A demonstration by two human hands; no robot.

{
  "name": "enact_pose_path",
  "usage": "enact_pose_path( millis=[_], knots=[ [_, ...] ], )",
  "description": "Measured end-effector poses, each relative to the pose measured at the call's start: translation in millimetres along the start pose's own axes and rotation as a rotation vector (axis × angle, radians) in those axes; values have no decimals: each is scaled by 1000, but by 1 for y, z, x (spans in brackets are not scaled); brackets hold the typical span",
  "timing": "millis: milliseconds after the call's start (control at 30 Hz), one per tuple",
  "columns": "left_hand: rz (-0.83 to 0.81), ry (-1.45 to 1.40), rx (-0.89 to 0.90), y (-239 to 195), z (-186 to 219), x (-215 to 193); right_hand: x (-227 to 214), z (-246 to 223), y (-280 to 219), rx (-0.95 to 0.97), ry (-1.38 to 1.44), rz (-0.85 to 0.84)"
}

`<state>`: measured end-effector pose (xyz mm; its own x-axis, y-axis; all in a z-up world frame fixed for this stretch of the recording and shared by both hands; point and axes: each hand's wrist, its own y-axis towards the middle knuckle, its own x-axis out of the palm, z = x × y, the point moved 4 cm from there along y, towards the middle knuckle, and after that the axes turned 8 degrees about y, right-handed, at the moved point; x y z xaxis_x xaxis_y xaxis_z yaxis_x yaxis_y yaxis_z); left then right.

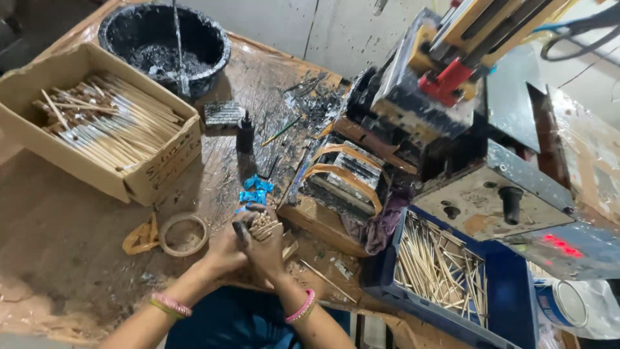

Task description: The person operates a machine to coat and process wooden sticks with a black paste for incense production.

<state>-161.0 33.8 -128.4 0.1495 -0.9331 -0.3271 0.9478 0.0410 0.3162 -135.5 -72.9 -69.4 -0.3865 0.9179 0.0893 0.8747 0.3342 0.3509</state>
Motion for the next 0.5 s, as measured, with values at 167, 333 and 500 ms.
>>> enact_pose_path(
  millis=[167, 333, 500],
  knots=[
    [22, -23, 78, 14, 32, -18, 16, -36, 16, 155, 366, 57],
    [-130, 200, -1, 7, -52, 13, -29, 44, -13, 149, 166, 31],
    [-180, -63, 18, 31, 25, -2, -110, -29, -16, 14, 80, -49]
  ],
)
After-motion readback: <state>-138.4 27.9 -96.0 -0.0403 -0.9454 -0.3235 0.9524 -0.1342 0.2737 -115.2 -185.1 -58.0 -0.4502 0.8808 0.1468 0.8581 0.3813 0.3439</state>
